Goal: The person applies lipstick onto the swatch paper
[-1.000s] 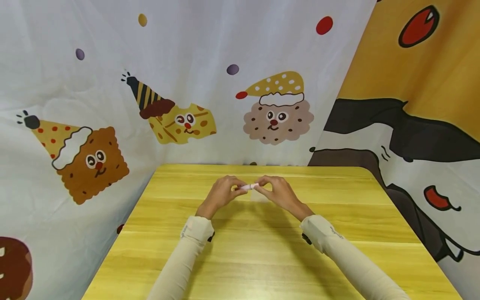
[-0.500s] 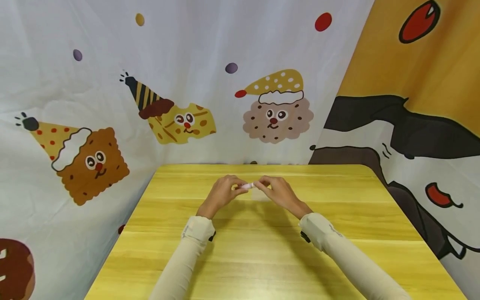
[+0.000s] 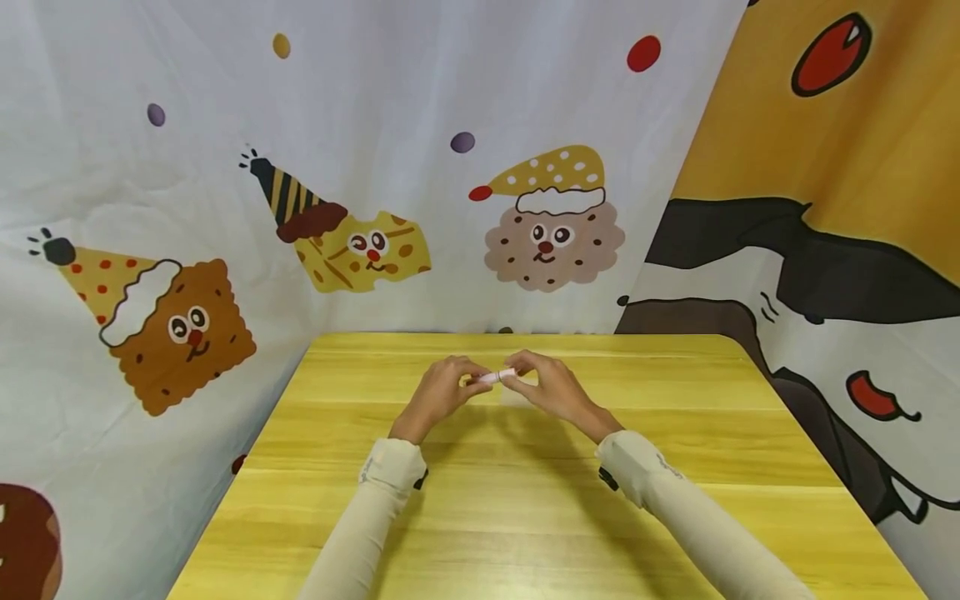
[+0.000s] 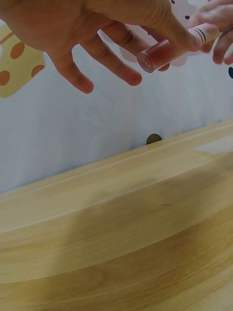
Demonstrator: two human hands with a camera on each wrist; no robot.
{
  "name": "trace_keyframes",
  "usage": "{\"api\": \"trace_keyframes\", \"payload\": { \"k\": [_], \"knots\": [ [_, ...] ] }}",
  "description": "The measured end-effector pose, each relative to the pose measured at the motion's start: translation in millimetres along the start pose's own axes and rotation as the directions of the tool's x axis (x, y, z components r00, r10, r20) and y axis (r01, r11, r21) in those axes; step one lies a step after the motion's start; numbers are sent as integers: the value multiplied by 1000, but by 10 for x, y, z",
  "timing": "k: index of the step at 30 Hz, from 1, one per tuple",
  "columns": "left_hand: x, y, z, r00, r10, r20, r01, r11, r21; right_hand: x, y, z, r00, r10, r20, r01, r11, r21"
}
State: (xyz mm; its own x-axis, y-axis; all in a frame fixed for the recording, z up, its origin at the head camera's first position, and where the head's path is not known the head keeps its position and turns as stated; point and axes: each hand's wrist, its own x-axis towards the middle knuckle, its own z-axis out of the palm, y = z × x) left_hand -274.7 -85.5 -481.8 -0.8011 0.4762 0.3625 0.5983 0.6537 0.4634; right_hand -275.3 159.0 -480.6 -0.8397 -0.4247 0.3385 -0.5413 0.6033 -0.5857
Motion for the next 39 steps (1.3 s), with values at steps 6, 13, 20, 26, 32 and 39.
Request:
{"api": "trace_keyframes", "payload": {
  "k": [6,13,20,26,32,39],
  "knots": [
    [-12,3,-8,1000,7,-14,-7,1000,6,14,-37,-3,999,34,16,-34,999,-10],
    [-29,-14,-19,1000,-14,-4,14,1000,14,28,-38,4,1000,-15,20,14,1000,10],
    [-32,-25,-19,1000,-6,-19,7,1000,14,35,-35,24,1000,3,9,-3,1000,2],
    [-46,-27,-28,1000,12,-29,-12,1000,22,16,-65,13,996,71,47,-70,997,-18],
    [-58,-30,-50,1000,-6,-23,7,1000,21,21,-77,25,997,51,50,-52,999,15],
    [-64,-41,-71,1000,-26,-10,27,999,27,55,-74,36,999,-19,34,17,998,61]
  ]
}}
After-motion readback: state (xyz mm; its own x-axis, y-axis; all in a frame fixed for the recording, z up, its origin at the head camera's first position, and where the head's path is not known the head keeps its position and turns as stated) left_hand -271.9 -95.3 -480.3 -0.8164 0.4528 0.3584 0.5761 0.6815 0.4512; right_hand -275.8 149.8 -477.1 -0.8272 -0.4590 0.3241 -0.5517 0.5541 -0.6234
